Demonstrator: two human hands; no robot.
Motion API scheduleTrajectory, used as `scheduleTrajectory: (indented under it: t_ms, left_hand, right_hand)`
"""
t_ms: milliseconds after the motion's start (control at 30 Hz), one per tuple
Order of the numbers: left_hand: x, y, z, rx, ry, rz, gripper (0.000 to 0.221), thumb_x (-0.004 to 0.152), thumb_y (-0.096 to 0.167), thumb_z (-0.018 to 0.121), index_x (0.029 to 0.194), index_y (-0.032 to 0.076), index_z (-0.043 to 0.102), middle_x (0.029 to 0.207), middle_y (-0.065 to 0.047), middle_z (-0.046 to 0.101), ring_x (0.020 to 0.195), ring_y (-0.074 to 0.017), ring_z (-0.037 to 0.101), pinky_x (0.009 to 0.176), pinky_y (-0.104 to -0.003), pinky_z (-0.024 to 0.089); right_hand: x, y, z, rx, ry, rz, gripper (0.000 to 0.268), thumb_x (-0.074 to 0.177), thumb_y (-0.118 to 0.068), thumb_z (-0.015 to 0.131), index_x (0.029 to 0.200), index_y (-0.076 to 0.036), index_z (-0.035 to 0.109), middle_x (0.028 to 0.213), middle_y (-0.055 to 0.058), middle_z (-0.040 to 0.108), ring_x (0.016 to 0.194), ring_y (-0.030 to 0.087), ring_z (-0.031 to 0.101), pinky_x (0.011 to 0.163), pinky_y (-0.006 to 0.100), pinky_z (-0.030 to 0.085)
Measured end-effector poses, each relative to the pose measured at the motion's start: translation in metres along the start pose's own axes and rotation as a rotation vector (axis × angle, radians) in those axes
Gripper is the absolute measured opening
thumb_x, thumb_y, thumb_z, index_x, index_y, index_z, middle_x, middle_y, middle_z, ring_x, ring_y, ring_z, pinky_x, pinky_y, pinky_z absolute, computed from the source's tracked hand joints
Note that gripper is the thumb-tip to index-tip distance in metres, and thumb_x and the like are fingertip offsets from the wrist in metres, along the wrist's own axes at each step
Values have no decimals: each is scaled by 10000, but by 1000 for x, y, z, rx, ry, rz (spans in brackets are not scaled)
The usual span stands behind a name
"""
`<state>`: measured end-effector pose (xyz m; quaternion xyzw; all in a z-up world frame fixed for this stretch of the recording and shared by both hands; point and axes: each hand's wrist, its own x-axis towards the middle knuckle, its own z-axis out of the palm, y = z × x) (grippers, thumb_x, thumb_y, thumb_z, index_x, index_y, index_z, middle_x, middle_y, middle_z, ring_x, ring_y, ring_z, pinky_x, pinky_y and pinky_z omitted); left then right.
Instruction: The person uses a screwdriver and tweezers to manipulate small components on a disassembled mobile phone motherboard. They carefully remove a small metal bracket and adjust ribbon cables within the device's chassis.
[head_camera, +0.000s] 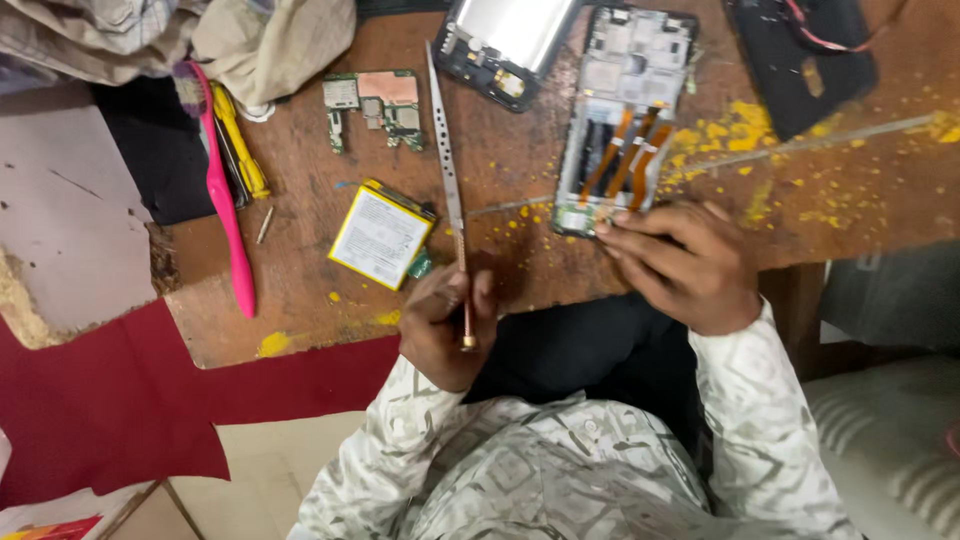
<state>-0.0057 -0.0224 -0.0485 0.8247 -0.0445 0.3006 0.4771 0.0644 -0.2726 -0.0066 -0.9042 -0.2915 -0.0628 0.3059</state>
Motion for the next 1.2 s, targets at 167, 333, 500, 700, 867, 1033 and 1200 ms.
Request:
scheduleTrajectory:
  t_ms: [167,333,500,700,867,1033,1200]
  left_hand:
    - [11,6,-9,-22,-115,-15,369,953,54,774,1074,1,430,1018,-221,725,896,-349,759,779,-394,603]
    - [22,16,-9,125,-151,-79,336,906,41,848,929,5,515,921,-187,730,715,-272,736,617,-334,555]
    - [34,21,-2,112,-101,-35,306,965,42,807,956,39,501,938,-153,728,701,-261,727,636,-332,543]
    - [47,25,-5,87,-246,-68,217,923,-11,757,1036,7,573,949,-166,710,807,-307,727,668,-344,564]
    - [52,22,-5,63,-259,-88,234,907,-2,792,994,5,575,950,-170,718,806,-307,727,706,-372,570]
    - [47,22,-5,91,-240,-189,241,910,12,822,945,1,583,902,-159,713,753,-300,722,669,-369,553]
    - [51,22,-5,66,-250,-202,225,921,16,809,949,-8,588,924,-155,713,763,-289,727,683,-357,566]
  right_hand:
    - [-3,2,-1,59,-19,36,280,901,-44,845,1162,-128,786,1105,15,714,989,185,710,800,328,517]
    - [-6,-2,-3,51,-22,52,275,887,-33,846,1144,-113,792,1075,35,720,963,202,703,816,362,510]
    - [0,-2,-4,52,-10,17,264,876,-39,853,1122,-111,789,1073,35,724,957,210,699,810,365,511]
    - [-1,-2,-4,80,-11,52,255,895,-42,851,1137,-95,787,1071,61,713,972,209,707,828,347,538]
    - [-1,-2,-1,96,18,79,232,900,-30,848,1115,-92,788,1065,64,713,964,218,708,847,354,540]
    - [-4,-4,2,83,-2,118,234,925,-32,853,1136,-109,791,1076,53,716,936,194,706,813,319,533]
    - [-3,-4,3,58,2,126,231,909,-41,866,1119,-113,801,1065,46,722,913,188,699,800,316,523]
